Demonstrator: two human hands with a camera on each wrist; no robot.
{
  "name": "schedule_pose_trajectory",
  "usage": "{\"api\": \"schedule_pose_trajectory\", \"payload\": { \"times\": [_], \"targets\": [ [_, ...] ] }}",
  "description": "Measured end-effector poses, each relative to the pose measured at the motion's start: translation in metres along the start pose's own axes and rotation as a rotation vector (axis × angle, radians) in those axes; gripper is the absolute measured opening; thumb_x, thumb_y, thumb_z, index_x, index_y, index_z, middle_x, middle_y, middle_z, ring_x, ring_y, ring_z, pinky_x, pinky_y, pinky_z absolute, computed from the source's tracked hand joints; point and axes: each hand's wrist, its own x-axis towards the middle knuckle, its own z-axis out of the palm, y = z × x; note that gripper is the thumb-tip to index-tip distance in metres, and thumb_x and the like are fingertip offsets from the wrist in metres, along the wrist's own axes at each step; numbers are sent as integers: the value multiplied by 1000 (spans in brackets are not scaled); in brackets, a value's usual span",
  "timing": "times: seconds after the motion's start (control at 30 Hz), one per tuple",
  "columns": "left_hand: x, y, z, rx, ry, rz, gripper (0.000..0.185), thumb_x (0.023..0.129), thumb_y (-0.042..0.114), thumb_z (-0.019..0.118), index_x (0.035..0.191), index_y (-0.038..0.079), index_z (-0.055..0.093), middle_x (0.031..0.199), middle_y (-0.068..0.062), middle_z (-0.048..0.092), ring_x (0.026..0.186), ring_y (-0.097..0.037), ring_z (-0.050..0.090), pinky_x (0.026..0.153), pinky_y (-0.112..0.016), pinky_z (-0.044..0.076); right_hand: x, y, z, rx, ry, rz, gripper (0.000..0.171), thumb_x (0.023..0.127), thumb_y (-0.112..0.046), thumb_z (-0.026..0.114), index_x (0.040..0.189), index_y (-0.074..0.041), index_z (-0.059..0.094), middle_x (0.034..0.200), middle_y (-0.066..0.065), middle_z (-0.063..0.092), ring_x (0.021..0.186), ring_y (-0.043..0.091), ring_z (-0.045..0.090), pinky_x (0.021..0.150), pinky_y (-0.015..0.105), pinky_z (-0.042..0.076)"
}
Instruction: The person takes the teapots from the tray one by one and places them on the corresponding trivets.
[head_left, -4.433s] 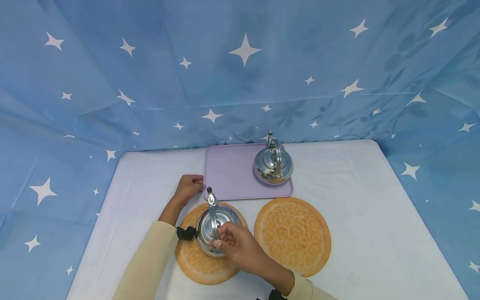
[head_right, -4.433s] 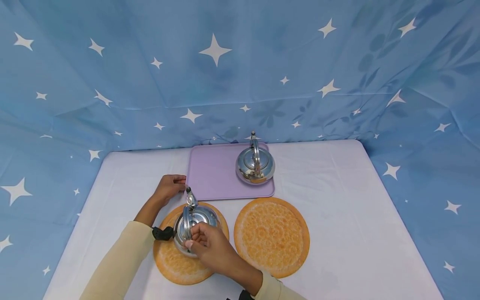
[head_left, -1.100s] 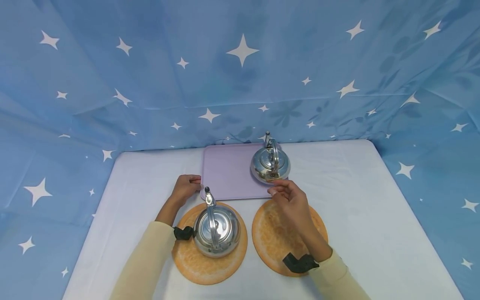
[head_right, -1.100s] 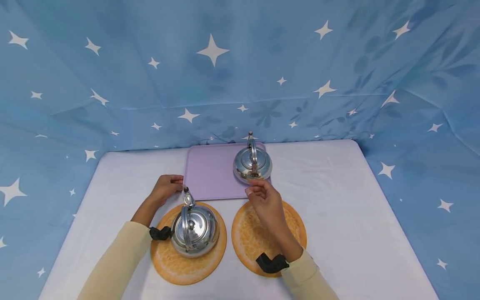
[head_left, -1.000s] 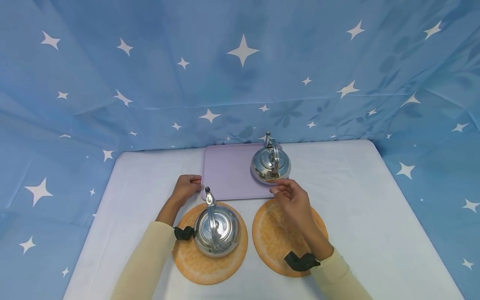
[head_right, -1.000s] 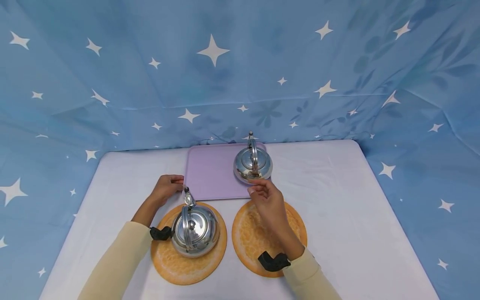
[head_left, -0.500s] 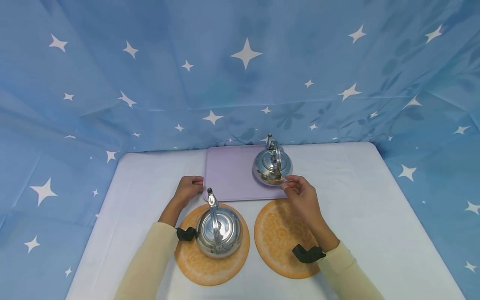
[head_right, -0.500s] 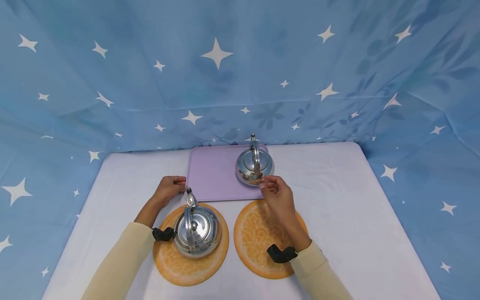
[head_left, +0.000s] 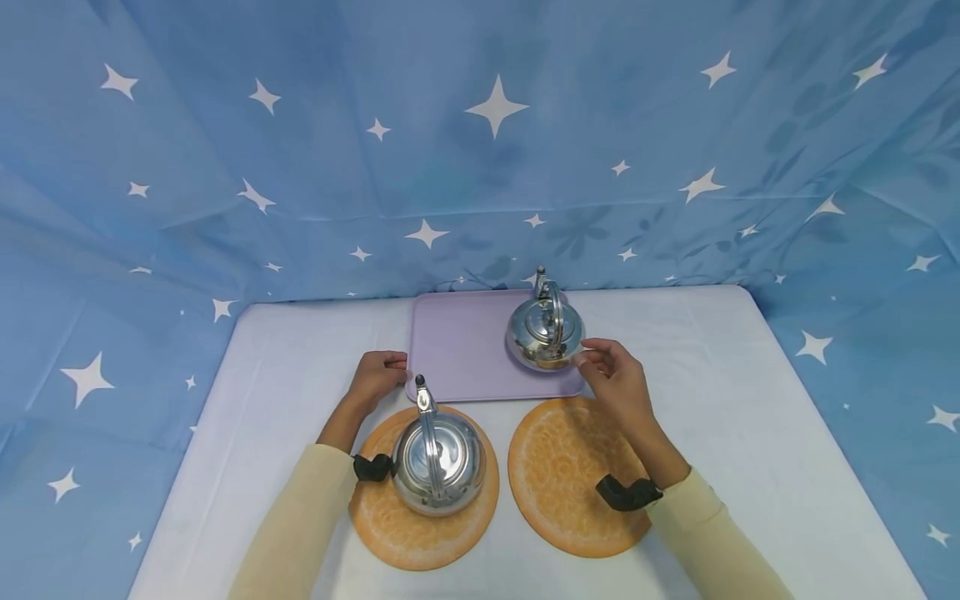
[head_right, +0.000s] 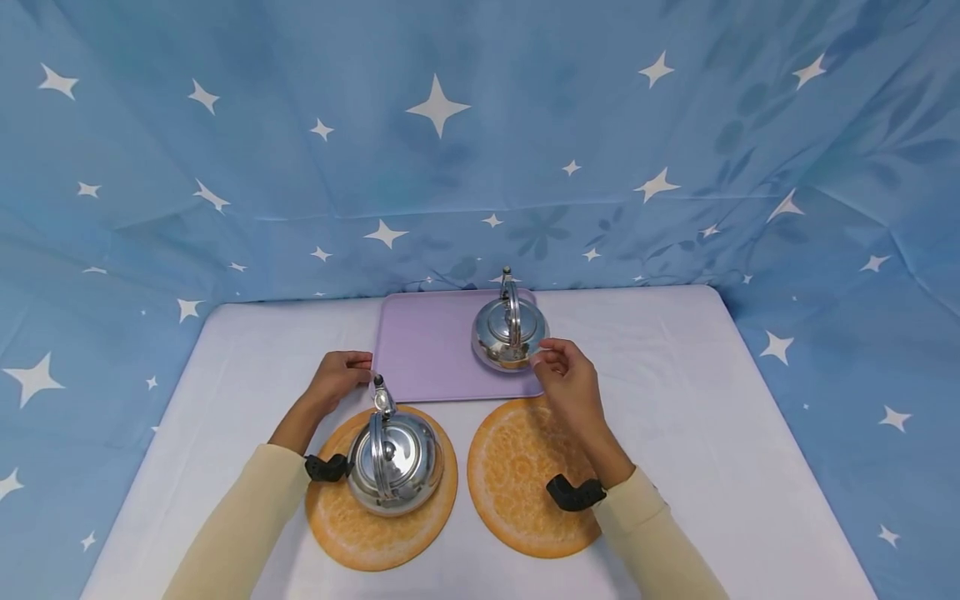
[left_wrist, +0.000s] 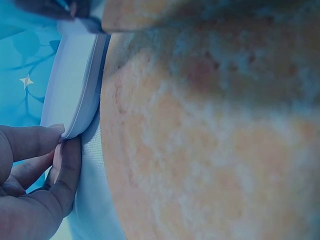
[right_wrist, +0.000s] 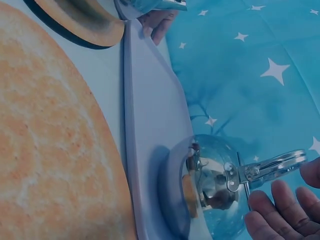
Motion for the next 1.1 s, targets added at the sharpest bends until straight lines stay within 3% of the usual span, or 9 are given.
{"api": "schedule_pose_trajectory", "payload": {
  "times": [0.17, 0.33, 0.4, 0.5, 0.63, 0.73, 0.87, 1.1],
  "targets": [
    [0, -2, -2, -12, -1, 5, 39, 86, -4, 61, 124, -11, 58, 110, -21, 63, 100, -28, 61, 83, -33, 53, 4, -5, 0, 31, -16, 14, 36, 98, -15, 59, 126, 6, 54, 108, 20, 64, 99, 29, 62, 75, 14, 46],
    [-2, 0, -2, -10, -3, 6, 39, 86, -4, 61, 124, -11, 58, 110, -21, 63, 100, -27, 61, 83, -33, 52, 2, -29, -2, 71, -31, 40, 33, 97, -6, 57, 125, 11, 52, 111, 26, 61, 103, 36, 60, 76, 12, 46],
    [-2, 2, -1, -9, 0, 3, 39, 86, -3, 61, 124, -11, 58, 110, -20, 63, 100, -27, 61, 84, -33, 52, 1, -36, -3, 82, -36, 51, 33, 97, -6, 57, 125, 12, 51, 111, 26, 60, 102, 33, 60, 77, 12, 47],
    [-3, 3, -1, -7, 6, -2, 39, 86, -3, 62, 124, -10, 58, 110, -20, 64, 100, -27, 61, 85, -34, 52, 6, -26, -2, 124, -45, 63, 35, 97, -8, 58, 126, 12, 50, 112, 26, 60, 99, 21, 62, 78, 14, 48],
    [-2, 4, 0, -9, 5, -6, 40, 86, -3, 62, 125, -9, 58, 110, -19, 63, 101, -27, 61, 86, -34, 52, 13, -7, 0, 180, -50, 61, 40, 98, -13, 59, 128, 11, 49, 114, 25, 61, 100, 21, 61, 80, 15, 48],
    [0, 4, 0, -8, 2, -2, 40, 86, -3, 61, 125, -10, 58, 110, -19, 63, 101, -27, 61, 85, -33, 52, 11, -17, -1, 185, -51, 73, 40, 98, -12, 58, 128, 12, 49, 116, 26, 60, 102, 26, 60, 80, 14, 48],
    [0, 3, 0, -7, 1, 3, 40, 86, -3, 61, 125, -10, 58, 110, -20, 63, 101, -27, 61, 86, -34, 52, 9, -33, -2, 173, -54, 94, 38, 98, -9, 57, 128, 13, 49, 117, 27, 59, 97, 13, 59, 79, 14, 48],
    [0, 0, 1, 1, 1, -4, 39, 86, -3, 62, 124, -9, 59, 108, -18, 63, 98, -25, 60, 82, -31, 52, 19, -7, 4, 210, -58, 98, 41, 98, -17, 59, 131, 7, 50, 119, 21, 59, 99, 8, 59, 82, 14, 47]
  ]
}}
